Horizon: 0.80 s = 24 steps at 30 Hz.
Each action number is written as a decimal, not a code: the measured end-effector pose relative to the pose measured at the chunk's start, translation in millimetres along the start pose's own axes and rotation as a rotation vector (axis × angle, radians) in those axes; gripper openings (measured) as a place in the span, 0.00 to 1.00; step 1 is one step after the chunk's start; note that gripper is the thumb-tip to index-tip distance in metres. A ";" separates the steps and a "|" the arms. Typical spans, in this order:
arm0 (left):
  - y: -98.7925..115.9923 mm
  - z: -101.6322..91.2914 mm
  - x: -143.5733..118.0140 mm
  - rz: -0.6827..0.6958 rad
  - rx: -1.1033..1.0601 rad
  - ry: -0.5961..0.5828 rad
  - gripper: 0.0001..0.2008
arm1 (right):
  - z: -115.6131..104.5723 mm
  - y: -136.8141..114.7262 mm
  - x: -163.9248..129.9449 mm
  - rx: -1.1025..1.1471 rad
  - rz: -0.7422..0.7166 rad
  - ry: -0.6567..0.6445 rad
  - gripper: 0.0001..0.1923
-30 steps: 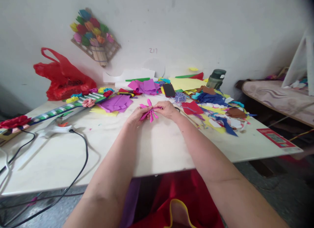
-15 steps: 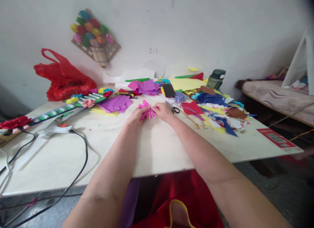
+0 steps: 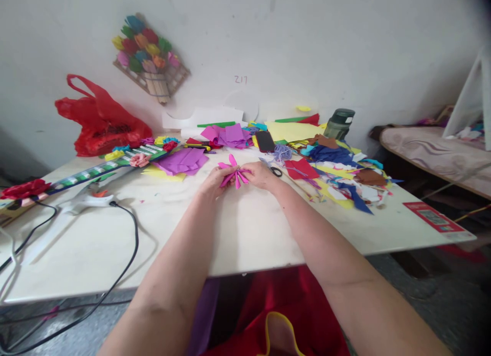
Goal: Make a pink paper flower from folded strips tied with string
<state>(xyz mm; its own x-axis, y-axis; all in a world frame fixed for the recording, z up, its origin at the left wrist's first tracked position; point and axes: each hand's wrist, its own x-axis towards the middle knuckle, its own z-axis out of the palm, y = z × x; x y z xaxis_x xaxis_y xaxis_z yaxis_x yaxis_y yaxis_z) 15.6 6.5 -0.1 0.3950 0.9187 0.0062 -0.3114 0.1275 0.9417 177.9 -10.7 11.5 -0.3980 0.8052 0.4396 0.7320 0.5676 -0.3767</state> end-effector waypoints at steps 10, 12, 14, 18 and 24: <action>-1.7 0.5 0.4 -0.001 0.039 -0.031 0.12 | -4.7 -14.8 -1.5 -0.336 0.095 -0.016 0.14; -3.1 -0.7 1.7 0.008 0.037 -0.029 0.12 | -3.0 -16.5 -1.3 -0.358 0.107 -0.004 0.14; -4.2 -1.7 2.9 0.014 0.040 -0.018 0.12 | -0.8 -15.6 -1.0 -0.346 0.110 0.010 0.14; -4.3 -2.8 3.7 0.026 0.051 -0.004 0.13 | 0.6 -9.4 -0.9 -0.266 0.101 0.007 0.14; -0.6 -1.1 1.0 0.014 0.033 0.009 0.13 | -3.8 -1.8 -2.3 -0.076 0.111 0.042 0.12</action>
<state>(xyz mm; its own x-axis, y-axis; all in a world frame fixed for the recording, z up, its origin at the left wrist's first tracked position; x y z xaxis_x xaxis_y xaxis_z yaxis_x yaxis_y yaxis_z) 15.2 7.8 -1.1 0.3834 0.9234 0.0164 -0.2877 0.1026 0.9522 179.6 -14.2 14.2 -0.2903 0.8535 0.4327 0.8104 0.4597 -0.3631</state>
